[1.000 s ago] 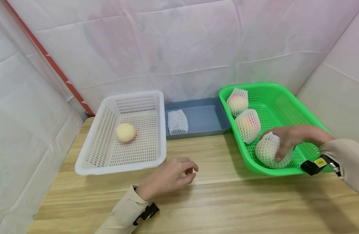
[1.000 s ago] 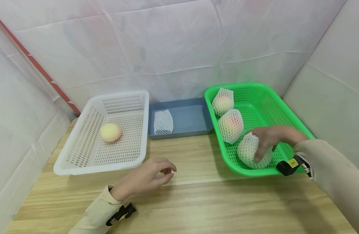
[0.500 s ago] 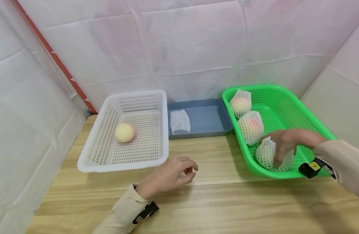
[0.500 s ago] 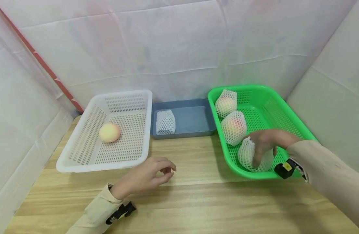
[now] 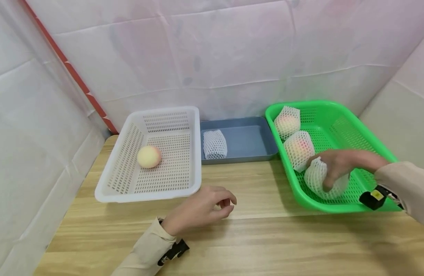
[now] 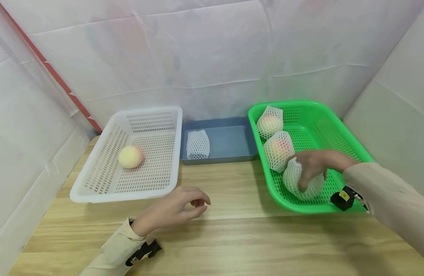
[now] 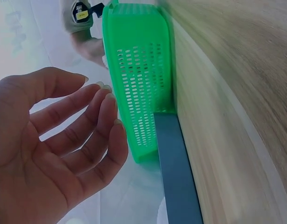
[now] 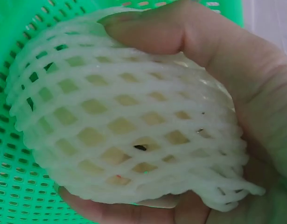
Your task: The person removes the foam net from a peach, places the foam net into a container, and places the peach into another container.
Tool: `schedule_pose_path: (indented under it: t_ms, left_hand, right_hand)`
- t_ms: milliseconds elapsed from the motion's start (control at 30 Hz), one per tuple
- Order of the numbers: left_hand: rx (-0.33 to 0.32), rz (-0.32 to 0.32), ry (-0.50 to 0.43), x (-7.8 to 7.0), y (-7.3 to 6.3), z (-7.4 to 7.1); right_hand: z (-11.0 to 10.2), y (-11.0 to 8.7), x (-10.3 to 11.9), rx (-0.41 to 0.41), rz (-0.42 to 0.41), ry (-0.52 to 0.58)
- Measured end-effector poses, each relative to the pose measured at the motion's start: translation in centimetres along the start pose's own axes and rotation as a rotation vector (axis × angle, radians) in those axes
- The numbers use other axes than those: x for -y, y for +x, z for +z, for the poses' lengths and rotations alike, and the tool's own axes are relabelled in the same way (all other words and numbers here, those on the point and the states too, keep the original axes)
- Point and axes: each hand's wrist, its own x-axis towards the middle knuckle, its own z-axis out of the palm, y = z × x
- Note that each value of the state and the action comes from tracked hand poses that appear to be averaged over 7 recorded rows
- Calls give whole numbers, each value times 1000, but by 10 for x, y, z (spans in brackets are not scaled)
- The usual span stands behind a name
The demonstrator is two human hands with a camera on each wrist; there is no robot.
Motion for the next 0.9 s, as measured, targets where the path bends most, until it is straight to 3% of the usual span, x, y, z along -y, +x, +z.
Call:
schedule_pose_path:
  t_ms: [267,533,900]
  left_hand:
    - [5,-4,17,-1,2,4]
    - [75,-50,4,-3,4,9]
    - [86,-37,-35,0,6,14]
  right_hand:
    - [-7,-5,1,-30,16,10]
    - [-6,-10,-2,-107,-7,-35]
    - [-13,-16,7,-164,1,36]
